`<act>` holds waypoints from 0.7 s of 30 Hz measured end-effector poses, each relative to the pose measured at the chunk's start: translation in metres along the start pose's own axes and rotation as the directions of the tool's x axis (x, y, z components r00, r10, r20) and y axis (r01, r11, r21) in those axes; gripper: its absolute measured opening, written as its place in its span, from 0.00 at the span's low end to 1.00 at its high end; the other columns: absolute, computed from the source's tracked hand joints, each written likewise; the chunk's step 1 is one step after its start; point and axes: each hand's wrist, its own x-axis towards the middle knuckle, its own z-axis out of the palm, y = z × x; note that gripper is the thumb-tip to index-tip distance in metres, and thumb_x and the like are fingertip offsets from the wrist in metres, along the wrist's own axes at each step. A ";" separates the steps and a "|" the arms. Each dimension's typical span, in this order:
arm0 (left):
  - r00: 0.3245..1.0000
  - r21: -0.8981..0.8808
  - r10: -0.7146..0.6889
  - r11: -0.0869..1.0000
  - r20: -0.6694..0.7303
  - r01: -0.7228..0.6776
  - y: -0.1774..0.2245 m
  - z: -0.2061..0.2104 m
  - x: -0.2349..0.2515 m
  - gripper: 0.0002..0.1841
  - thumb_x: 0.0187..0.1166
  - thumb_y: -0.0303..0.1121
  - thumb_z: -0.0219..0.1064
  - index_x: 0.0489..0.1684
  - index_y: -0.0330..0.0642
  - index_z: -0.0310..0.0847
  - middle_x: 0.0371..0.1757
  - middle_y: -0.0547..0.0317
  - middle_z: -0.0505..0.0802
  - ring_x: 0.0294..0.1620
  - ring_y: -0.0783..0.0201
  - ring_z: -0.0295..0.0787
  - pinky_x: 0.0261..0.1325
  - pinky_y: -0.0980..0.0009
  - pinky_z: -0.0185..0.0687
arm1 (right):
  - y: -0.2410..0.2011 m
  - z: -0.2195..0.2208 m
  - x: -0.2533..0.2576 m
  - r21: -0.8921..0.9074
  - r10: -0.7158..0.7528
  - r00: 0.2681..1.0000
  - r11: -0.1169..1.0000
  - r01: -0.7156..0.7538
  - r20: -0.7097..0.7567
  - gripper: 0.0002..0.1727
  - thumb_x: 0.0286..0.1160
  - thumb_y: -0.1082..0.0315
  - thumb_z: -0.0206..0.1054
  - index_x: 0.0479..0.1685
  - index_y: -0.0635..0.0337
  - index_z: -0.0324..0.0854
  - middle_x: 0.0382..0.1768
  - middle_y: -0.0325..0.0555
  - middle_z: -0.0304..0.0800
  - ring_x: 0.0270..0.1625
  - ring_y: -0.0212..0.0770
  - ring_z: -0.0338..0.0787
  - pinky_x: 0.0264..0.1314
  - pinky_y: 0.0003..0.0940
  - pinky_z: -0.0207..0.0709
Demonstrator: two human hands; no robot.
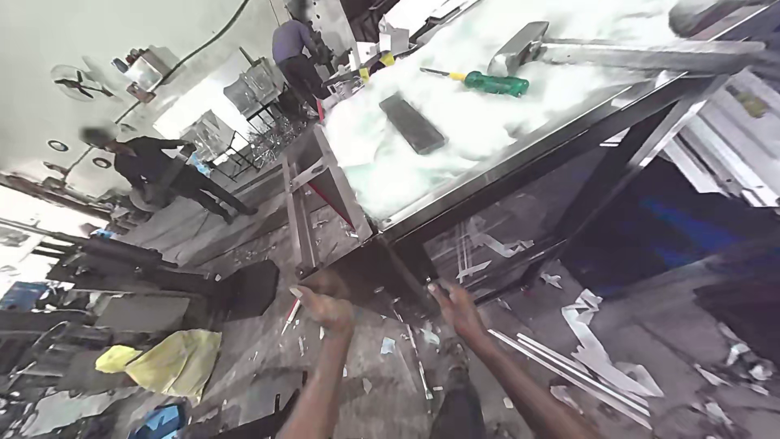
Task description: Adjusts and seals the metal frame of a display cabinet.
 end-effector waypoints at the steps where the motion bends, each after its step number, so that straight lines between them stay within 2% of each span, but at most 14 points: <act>1: 1.000 -0.004 0.011 1.000 -0.022 -0.011 -0.001 0.001 0.000 0.33 0.87 0.67 0.42 0.61 0.46 0.76 0.46 0.72 0.90 0.51 0.77 0.88 0.60 0.71 0.85 | 0.002 0.002 -0.001 -0.014 -0.014 1.000 1.000 0.013 -0.016 0.17 0.88 0.54 0.59 0.47 0.55 0.89 0.38 0.38 0.94 0.41 0.35 0.92 0.51 0.44 0.87; 4: 1.000 -0.002 0.008 1.000 -0.025 -0.008 0.002 0.002 -0.002 0.31 0.90 0.63 0.38 0.61 0.47 0.75 0.46 0.73 0.90 0.53 0.78 0.88 0.62 0.71 0.84 | 0.003 -0.001 -0.003 -0.050 -0.031 1.000 0.998 0.030 -0.005 0.20 0.89 0.52 0.56 0.52 0.55 0.89 0.42 0.38 0.95 0.46 0.36 0.93 0.56 0.46 0.86; 6: 1.000 -0.013 0.002 1.000 -0.028 -0.002 0.002 0.002 -0.003 0.31 0.90 0.63 0.38 0.62 0.47 0.74 0.47 0.73 0.90 0.54 0.77 0.88 0.63 0.70 0.84 | 0.003 -0.007 -0.005 -0.025 -0.021 0.998 0.999 0.023 0.054 0.20 0.91 0.52 0.54 0.51 0.53 0.89 0.42 0.35 0.95 0.46 0.32 0.92 0.56 0.43 0.86; 10: 0.999 -0.051 0.009 0.999 0.034 -0.007 -0.002 -0.001 -0.001 0.32 0.88 0.66 0.37 0.65 0.50 0.72 0.50 0.74 0.89 0.57 0.78 0.86 0.65 0.71 0.82 | 0.008 -0.014 -0.019 0.008 -0.059 0.996 0.998 0.058 0.070 0.19 0.90 0.54 0.54 0.46 0.54 0.89 0.35 0.35 0.92 0.36 0.31 0.90 0.45 0.36 0.86; 13: 0.999 -0.046 0.028 0.999 0.032 -0.027 -0.004 -0.001 -0.001 0.32 0.85 0.69 0.42 0.63 0.52 0.74 0.48 0.76 0.90 0.54 0.78 0.87 0.62 0.72 0.84 | 0.016 -0.022 -0.039 -0.028 -0.048 0.998 0.998 0.049 0.040 0.18 0.87 0.55 0.56 0.43 0.54 0.89 0.33 0.36 0.91 0.36 0.33 0.89 0.46 0.41 0.85; 15: 0.999 -0.013 0.043 0.999 0.015 -0.043 -0.002 0.000 -0.003 0.32 0.86 0.68 0.42 0.63 0.50 0.73 0.48 0.76 0.90 0.55 0.79 0.87 0.63 0.72 0.84 | 0.019 -0.026 -0.043 -0.026 -0.047 0.998 0.999 0.048 0.028 0.17 0.86 0.55 0.57 0.41 0.53 0.90 0.32 0.35 0.92 0.36 0.32 0.90 0.45 0.40 0.86; 18: 0.999 0.026 0.032 0.999 -0.008 -0.032 0.002 0.000 -0.005 0.36 0.85 0.69 0.43 0.67 0.46 0.71 0.52 0.74 0.90 0.59 0.78 0.87 0.67 0.70 0.82 | 0.007 -0.021 -0.030 -0.046 -0.045 0.999 0.998 0.045 0.016 0.18 0.87 0.53 0.58 0.42 0.52 0.89 0.33 0.34 0.92 0.36 0.30 0.90 0.45 0.38 0.86; 21: 1.000 -0.027 -0.012 1.000 0.026 0.013 0.001 -0.002 -0.003 0.34 0.87 0.67 0.42 0.68 0.47 0.71 0.53 0.73 0.89 0.59 0.76 0.86 0.67 0.70 0.82 | 0.000 -0.001 0.002 0.015 -0.012 1.000 1.000 0.012 -0.005 0.19 0.88 0.53 0.58 0.42 0.55 0.90 0.35 0.37 0.94 0.37 0.34 0.91 0.47 0.43 0.87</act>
